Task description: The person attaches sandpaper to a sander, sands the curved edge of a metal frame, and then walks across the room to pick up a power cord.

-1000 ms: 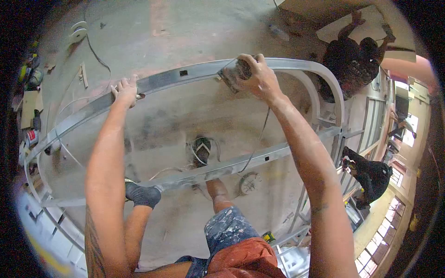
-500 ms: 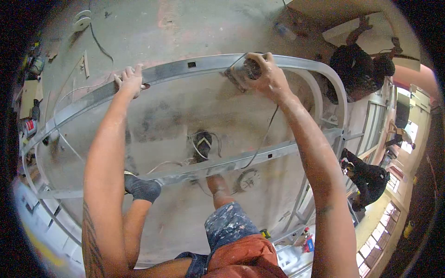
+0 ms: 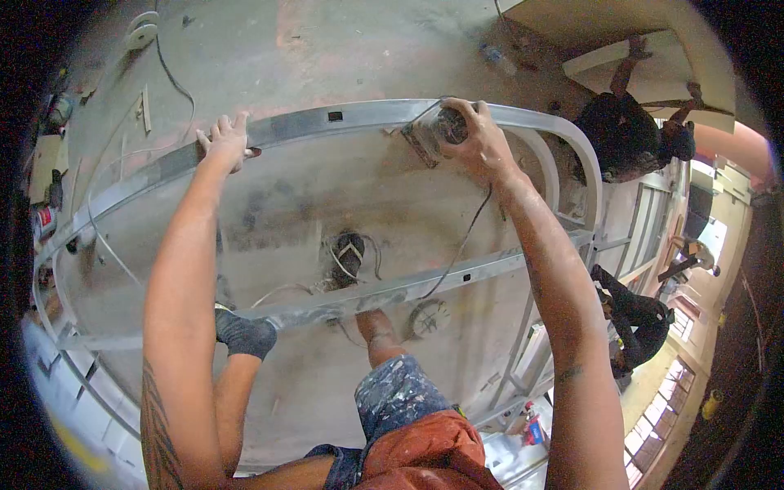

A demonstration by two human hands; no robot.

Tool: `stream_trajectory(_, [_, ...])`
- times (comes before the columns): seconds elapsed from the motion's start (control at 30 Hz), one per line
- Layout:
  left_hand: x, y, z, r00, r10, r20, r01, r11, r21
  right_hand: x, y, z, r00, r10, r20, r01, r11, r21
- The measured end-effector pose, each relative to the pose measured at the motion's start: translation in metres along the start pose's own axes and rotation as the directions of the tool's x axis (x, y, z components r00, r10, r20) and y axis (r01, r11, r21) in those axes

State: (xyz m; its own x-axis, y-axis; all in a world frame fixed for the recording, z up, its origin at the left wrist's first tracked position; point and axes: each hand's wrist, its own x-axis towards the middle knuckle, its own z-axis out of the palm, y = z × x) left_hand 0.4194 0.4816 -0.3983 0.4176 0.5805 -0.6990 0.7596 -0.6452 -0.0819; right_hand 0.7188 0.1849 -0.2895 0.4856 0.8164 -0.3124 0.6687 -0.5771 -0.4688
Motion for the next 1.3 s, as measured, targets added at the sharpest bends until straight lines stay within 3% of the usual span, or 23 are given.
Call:
stream_trajectory(0.2, [-0.001,0.001,-0.002,1.0,0.004,-0.005,-0.004,1.0,-0.016,0.005,-0.016,0.005,0.996,-0.089,0.008,0.089,0.995,-0.047])
stream_trajectory(0.5, [0.005,-0.002,0.002,1.0,-0.009,0.017,0.009,1.0,0.004,0.004,-0.006,-0.007,0.998,0.018,0.053,-0.016,0.999,-0.051])
stream_trajectory(0.6, [0.004,-0.001,0.001,1.0,-0.011,0.019,0.01,0.999,0.034,0.008,-0.017,-0.005,0.996,-0.015,0.083,0.024,0.994,-0.108])
stream_trajectory(0.7, [-0.001,0.001,-0.006,0.999,-0.018,0.035,0.017,0.999,0.032,0.003,-0.011,0.001,0.994,-0.066,0.085,0.071,0.996,-0.048])
stream_trajectory(0.83, [-0.001,-0.001,-0.003,1.0,0.001,0.017,0.0,1.0,-0.008,-0.002,0.003,-0.003,0.995,-0.091,0.036,0.093,0.995,-0.045])
stream_trajectory(0.9, [-0.003,0.0,-0.004,1.0,-0.002,0.027,0.002,1.0,-0.005,0.003,0.006,-0.008,0.999,-0.016,0.031,0.017,0.999,-0.028])
stream_trajectory(1.07, [-0.005,0.001,-0.008,0.999,-0.013,0.045,0.012,1.0,0.012,0.018,0.002,-0.004,0.999,-0.031,-0.009,0.031,0.996,-0.082])
stream_trajectory(1.13, [-0.001,0.001,-0.004,0.999,-0.013,0.043,0.013,1.0,0.01,0.024,-0.006,-0.002,0.999,0.033,0.025,-0.029,0.991,-0.133])
stream_trajectory(1.3, [0.0,0.001,-0.006,0.997,-0.02,0.071,0.018,1.0,0.023,0.008,0.007,-0.001,0.998,-0.024,-0.063,0.02,0.998,-0.065])
